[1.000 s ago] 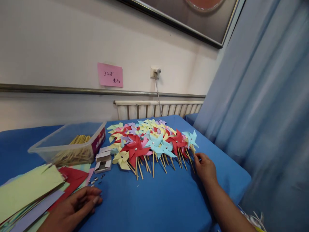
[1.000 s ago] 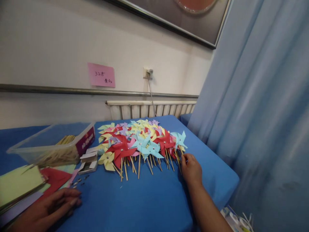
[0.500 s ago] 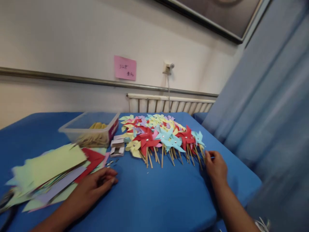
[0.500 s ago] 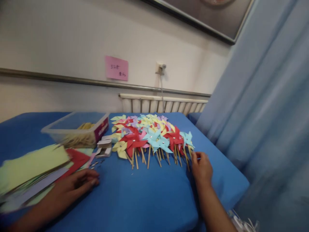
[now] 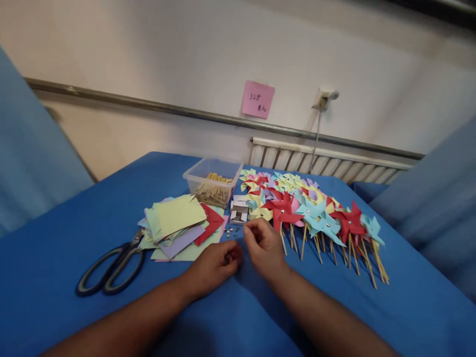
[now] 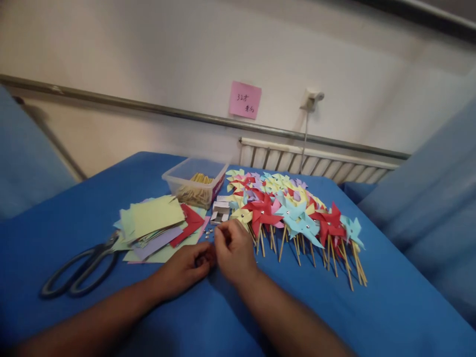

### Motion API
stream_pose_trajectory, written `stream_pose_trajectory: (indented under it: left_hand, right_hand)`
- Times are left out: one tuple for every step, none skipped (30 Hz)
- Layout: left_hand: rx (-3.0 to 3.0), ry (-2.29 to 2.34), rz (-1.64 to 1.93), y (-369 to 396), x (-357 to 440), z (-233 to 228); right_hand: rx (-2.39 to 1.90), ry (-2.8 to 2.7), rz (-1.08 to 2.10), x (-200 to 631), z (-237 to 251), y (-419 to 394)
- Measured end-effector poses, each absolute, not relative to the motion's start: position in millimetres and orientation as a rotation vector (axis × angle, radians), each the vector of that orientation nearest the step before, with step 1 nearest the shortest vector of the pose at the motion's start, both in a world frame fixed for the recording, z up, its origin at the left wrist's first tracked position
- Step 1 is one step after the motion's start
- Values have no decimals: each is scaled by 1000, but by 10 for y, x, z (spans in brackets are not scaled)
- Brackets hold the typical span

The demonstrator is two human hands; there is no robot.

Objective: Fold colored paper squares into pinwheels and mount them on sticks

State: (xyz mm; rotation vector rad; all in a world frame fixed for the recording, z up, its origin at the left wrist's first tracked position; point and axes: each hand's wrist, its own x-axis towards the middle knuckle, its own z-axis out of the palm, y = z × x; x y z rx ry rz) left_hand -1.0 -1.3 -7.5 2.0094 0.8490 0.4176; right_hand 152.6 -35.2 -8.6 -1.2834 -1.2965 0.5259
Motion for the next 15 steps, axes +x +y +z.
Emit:
stream_pose_trajectory:
  left_hand:
    - [2032, 844, 405, -15, -20, -86]
    - [2045, 843, 394, -18, -28, -96]
    - [2053, 844, 385, -21, -34, -106]
    - [2060, 843, 378, -23, -38, -114]
    - [2068, 843, 368, -24, -41, -120]
    - [2081, 843, 352, -24, -42, -125]
    - [2098, 845, 336, -22, -42, -129]
    - [2113, 848, 318, -17, -42, -135]
    - [2124, 851, 303, -11, -42, -142]
    - [2128, 853, 294, -5, -42, -151]
    - [2128, 850, 294, -1, -42, -164]
    - [2122, 840, 301, -1, -41, -179]
    - [2107, 828, 314, -5, -40, -193]
    - [2084, 820, 328, -16, -38, -202]
    - [2055, 825, 348, -29, -36, -199]
  right_hand:
    - [-1271, -1134, 703, 1411, -168, -236]
    - [-1275, -1078, 757, 1333, -256, -145]
    - [-1276, -1060, 790, 1289, -342, -81]
    - [-1275, -1047, 822, 1275, -418, -43]
    - [-1273, -1048, 849, 1283, -479, -27]
    - [-1268, -1054, 877, 1305, -523, -28]
    - [-1262, -1062, 902, 1332, -551, -40]
    - [-1256, -1072, 924, 1358, -566, -57]
    - [-1251, -1082, 943, 1378, -573, -73]
    - [-1249, -1092, 959, 1392, -576, -85]
    - [-1248, -1103, 972, 1398, -578, -92]
    - [-1250, -1116, 984, 1398, -582, -93]
    - [-1254, -1130, 993, 1395, -587, -89]
    - [-1257, -1144, 999, 1392, -594, -81]
    - [-1261, -1157, 999, 1388, -601, -73]
